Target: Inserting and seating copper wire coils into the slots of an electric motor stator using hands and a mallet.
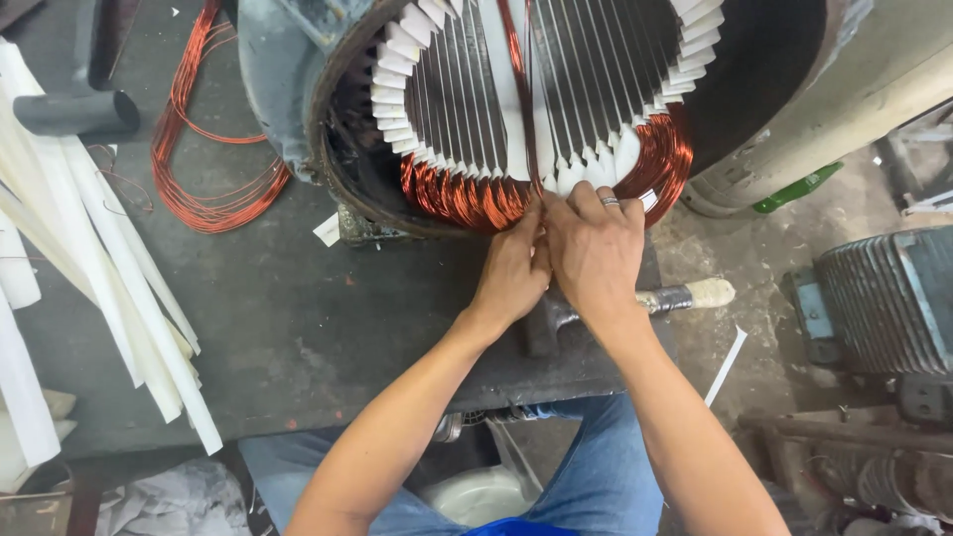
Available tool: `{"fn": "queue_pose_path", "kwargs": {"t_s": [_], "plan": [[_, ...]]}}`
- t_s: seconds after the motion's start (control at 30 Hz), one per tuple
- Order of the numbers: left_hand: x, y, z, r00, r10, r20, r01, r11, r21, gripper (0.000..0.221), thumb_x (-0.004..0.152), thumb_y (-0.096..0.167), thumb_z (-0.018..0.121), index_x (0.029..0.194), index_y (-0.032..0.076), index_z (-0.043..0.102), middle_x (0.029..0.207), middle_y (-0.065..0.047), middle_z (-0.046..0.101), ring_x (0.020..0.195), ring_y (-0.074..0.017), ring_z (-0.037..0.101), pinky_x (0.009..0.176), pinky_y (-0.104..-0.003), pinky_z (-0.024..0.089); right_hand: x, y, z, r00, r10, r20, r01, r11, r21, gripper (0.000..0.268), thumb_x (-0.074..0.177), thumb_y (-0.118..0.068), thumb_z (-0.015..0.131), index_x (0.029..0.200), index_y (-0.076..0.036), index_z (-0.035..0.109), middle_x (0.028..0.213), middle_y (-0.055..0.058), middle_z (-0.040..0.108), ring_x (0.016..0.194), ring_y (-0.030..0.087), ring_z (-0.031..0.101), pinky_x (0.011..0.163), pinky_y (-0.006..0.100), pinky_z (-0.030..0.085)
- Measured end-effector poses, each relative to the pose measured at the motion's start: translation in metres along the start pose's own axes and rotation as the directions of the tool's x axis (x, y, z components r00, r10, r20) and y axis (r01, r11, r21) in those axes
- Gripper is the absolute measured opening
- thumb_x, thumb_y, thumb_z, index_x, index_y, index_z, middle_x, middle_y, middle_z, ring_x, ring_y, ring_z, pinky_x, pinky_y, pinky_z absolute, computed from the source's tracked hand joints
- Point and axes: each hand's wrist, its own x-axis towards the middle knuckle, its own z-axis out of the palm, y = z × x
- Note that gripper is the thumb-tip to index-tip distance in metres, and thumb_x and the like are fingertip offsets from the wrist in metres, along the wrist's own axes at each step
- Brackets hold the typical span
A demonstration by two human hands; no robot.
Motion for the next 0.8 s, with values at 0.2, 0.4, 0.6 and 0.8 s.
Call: {"fn": "queue_pose_path", "kwargs": {"t_s": [0.2,0.4,0.6,0.8], "plan": [[-0.002,0.013,0.007,0.979,-0.127,-0.162,0.062,0.932,-0.357,0.051,0.108,0.000,0.049,0.158,-0.009,0.046,0.082,-0.025,0.076,0.049,-0.0255,0.071,0.038,-0.033,0.059,-0.005,0.000,0.002,1.000,-0.004,-0.024,0.005,1.000,0.025,0.012,0.104,-0.024,0.068,0.108,-0.022,0.079,0.093,-0.001,0.062,0.088,0.021,0.064,0.082,0.039,0.040],[0.000,0.004,0.005,0.986,-0.153,-0.070,0.120,0.931,-0.346,0.051,0.112,0.016,0.050,0.158,-0.006,0.048,0.057,-0.019,0.070,0.043,-0.0254,0.070,0.032,-0.031,0.053,-0.008,-0.001,0.007,0.999,0.011,-0.045,-0.006,0.993,0.116,0.014,0.107,-0.021,0.068,0.115,-0.017,0.079,0.096,0.000,0.067,0.089,0.022,0.067,0.082,0.038,0.041],[0.008,-0.009,0.008,0.993,-0.074,-0.089,0.052,0.971,-0.235,0.048,0.113,0.018,0.050,0.157,-0.002,0.052,0.067,-0.024,0.074,0.049,-0.0253,0.074,0.037,-0.032,0.057,-0.006,-0.010,-0.001,0.995,0.060,-0.084,-0.042,0.978,0.205,0.021,0.112,-0.017,0.063,0.121,-0.013,0.081,0.114,0.004,0.076,0.099,0.024,0.069,0.083,0.037,0.043],[-0.003,0.011,0.010,0.975,-0.091,-0.201,0.046,0.975,-0.219,0.056,0.116,0.018,0.044,0.166,-0.005,0.037,0.124,-0.040,0.071,0.076,-0.0360,0.078,0.061,-0.044,0.063,-0.015,0.000,0.008,0.995,0.073,-0.064,-0.055,0.966,0.252,0.025,0.114,-0.013,0.060,0.129,-0.009,0.080,0.102,0.007,0.079,0.096,0.026,0.072,0.081,0.037,0.044]]}}
